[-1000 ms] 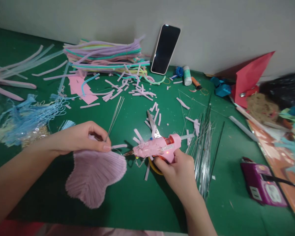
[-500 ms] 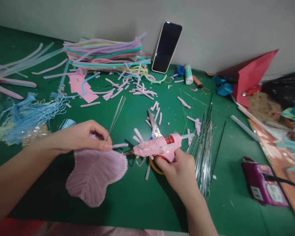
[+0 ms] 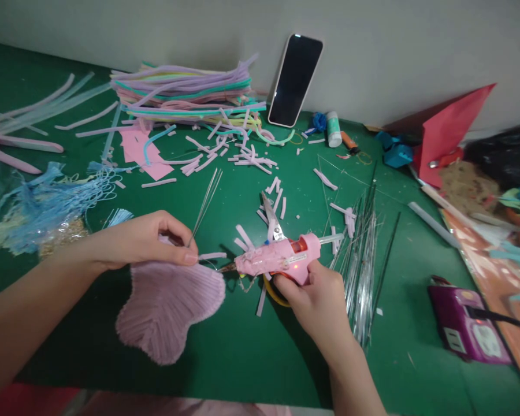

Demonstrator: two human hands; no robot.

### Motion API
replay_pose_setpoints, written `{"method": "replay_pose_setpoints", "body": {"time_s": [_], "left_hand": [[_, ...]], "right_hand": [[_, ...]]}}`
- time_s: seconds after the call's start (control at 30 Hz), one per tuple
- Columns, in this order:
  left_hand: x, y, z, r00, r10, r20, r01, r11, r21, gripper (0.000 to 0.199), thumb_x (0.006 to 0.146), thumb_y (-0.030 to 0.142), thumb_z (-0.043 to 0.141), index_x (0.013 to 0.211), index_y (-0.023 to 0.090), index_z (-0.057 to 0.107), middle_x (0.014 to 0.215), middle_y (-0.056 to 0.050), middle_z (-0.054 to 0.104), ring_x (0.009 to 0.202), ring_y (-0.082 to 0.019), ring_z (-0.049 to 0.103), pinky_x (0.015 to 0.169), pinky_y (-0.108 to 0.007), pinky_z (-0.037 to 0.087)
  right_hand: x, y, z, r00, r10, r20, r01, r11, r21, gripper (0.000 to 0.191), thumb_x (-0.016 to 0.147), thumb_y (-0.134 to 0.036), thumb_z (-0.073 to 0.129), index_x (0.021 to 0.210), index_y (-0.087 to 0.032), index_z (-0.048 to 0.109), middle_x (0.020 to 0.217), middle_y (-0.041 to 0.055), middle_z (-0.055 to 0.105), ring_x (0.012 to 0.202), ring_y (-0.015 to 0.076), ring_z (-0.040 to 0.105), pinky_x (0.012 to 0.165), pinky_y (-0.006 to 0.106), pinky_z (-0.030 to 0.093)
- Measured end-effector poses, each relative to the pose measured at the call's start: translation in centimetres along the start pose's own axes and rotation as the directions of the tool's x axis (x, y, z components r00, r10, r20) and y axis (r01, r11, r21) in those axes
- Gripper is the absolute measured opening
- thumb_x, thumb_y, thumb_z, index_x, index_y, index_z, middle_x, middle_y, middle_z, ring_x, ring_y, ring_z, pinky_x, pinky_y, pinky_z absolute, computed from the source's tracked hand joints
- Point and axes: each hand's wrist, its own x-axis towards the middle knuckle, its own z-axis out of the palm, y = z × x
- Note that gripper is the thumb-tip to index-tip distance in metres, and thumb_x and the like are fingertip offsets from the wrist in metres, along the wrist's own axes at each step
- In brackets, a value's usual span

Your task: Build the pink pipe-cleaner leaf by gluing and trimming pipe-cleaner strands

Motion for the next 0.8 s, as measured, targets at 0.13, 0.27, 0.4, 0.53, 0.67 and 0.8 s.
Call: {"method": "replay_pose_setpoints", "body": {"time_s": [0.13,0.27,0.4,0.53,0.67,0.8], "left_hand": [[0.1,0.0,0.0,1.000,-0.008,0.004,0.008,1.000,0.023,0.021,0.071,0.044,0.075,0.071,0.022,0.076,0.067,0.002,0.067,0.065,-0.012,0.057,0.062,-0.021,0.042],[0.1,0.0,0.0,1.000,0.005,0.009,-0.005,1.000,0.025,0.019,0.073,0.041,0.074,0.069,0.023,0.075,0.067,0.003,0.067,0.065,-0.011,0.057,0.062,-0.020,0.041],[0.1,0.0,0.0,1.000,0.014,0.010,-0.014,1.000,0.008,0.016,0.074,0.039,0.075,0.068,0.023,0.075,0.067,0.005,0.067,0.064,-0.010,0.056,0.062,-0.019,0.040],[0.2,-0.1,0.0,1.000,0.024,0.016,-0.024,1.000,-0.004,0.016,0.074,0.038,0.075,0.067,0.023,0.074,0.067,0.005,0.068,0.065,-0.010,0.056,0.063,-0.019,0.040],[0.1,-0.1,-0.1,0.999,0.027,0.027,-0.026,0.999,-0.020,0.018,0.074,0.040,0.075,0.068,0.023,0.075,0.068,0.005,0.068,0.066,-0.010,0.057,0.064,-0.020,0.041],[-0.2,-0.1,0.0,0.999,0.032,0.016,-0.031,0.999,-0.018,0.017,0.074,0.039,0.076,0.070,0.023,0.075,0.068,0.005,0.068,0.066,-0.010,0.056,0.063,-0.020,0.040]], "right_hand": [[-0.1,0.0,0.1,1.000,0.017,-0.005,-0.017,1.000,0.013,0.027,0.059,-0.039,0.058,0.047,-0.023,0.041,0.036,-0.0043,0.042,0.037,0.0101,0.034,0.036,0.022,0.026],[-0.1,0.1,0.2,1.000,0.002,-0.016,-0.001,1.000,0.024,0.027,0.059,-0.039,0.059,0.047,-0.023,0.040,0.035,-0.0044,0.042,0.037,0.0099,0.034,0.036,0.022,0.027],[0.0,0.3,0.1,1.000,0.001,-0.016,-0.001,1.000,0.023,0.027,0.059,-0.038,0.059,0.047,-0.023,0.041,0.035,-0.0041,0.042,0.037,0.0099,0.035,0.036,0.022,0.027],[-0.2,0.3,0.3,1.000,-0.002,-0.010,0.002,1.000,0.014,0.027,0.059,-0.038,0.059,0.046,-0.023,0.041,0.036,-0.0040,0.042,0.037,0.0097,0.035,0.035,0.022,0.027],[-0.3,0.2,0.2,0.993,0.029,-0.111,-0.035,0.998,-0.057,0.033,0.060,-0.042,0.062,0.046,-0.024,0.039,0.037,-0.0044,0.041,0.038,0.0100,0.036,0.036,0.022,0.027],[1.2,1.1,-0.9,0.960,0.105,-0.261,-0.153,0.974,-0.169,0.042,0.067,-0.057,0.063,0.055,-0.025,0.040,0.042,-0.0050,0.041,0.039,0.0112,0.037,0.038,0.024,0.029]]}}
